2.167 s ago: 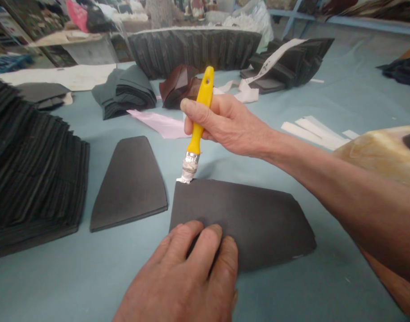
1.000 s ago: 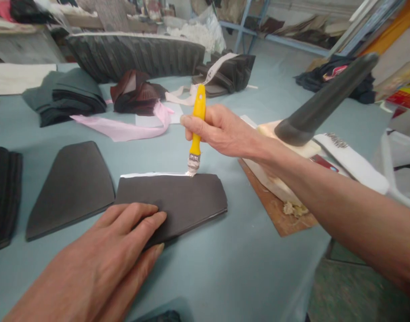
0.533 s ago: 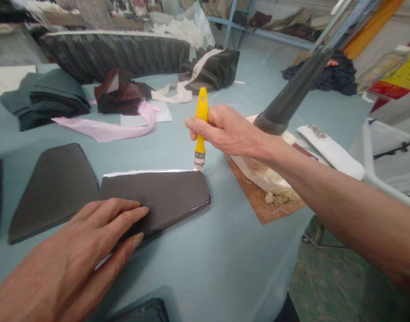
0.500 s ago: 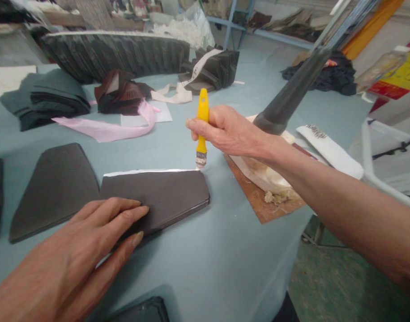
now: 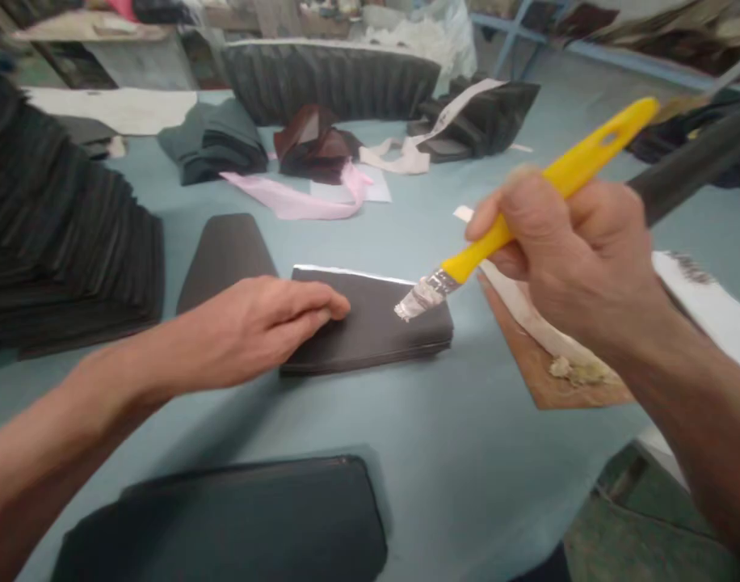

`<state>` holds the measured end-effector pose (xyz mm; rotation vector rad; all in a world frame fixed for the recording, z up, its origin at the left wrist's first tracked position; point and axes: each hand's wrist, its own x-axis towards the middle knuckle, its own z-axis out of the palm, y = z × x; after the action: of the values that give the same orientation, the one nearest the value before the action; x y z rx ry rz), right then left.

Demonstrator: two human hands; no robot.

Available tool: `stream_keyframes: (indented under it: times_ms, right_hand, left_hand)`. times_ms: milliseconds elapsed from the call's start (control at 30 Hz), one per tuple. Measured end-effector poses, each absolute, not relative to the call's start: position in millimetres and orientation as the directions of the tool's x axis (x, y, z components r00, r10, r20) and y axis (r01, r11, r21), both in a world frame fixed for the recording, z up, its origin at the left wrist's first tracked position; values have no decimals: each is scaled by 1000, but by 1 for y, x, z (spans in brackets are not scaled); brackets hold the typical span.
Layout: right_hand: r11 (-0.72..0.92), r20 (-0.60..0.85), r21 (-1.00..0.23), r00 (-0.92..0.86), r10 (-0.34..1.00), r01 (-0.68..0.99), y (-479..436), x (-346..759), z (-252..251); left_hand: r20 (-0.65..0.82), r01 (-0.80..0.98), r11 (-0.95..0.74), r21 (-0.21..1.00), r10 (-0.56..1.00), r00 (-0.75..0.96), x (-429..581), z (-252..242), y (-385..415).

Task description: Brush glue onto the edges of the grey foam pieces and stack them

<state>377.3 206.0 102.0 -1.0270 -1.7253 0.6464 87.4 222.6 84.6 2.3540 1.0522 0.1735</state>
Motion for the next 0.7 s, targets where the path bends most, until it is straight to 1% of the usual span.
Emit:
stream_keyframes:
  times_ms: [67, 100, 167, 233, 333, 467, 600, 700]
  right_hand:
    - [502, 486, -814, -133, 864, 293, 197, 358, 93]
    - [506, 493, -810, -124, 861, 295, 194, 349, 88]
    - [504, 489, -801, -132, 862, 322, 190, 332, 81]
    - [505, 478, -796, -167, 863, 333, 187, 316, 76]
    - [521, 472, -790, -221, 853, 324, 185, 295, 77]
    - [532, 443, -756, -300, 845, 380, 182, 276, 80]
    - [593, 488, -700, -339, 804, 399, 184, 272, 76]
    - [598, 482, -687, -357, 800, 414, 186, 274, 72]
  left_hand:
    - [-168, 609, -448, 654, 699, 695, 84, 85, 237]
    - [-192, 583, -389, 714, 692, 696, 82, 84, 243]
    - [-221, 554, -308, 774, 688, 691, 80, 82, 251]
    - [-224, 551, -290, 783, 694, 684, 79, 79, 255]
    - [-205, 555, -308, 772, 706, 677, 79, 77, 256]
    - [-188, 523, -304, 796, 697, 692, 81, 81, 249]
    - [-179, 545, -347, 764, 697, 695, 85, 90, 240]
    - [-168, 551, -362, 752, 703, 691, 85, 90, 239]
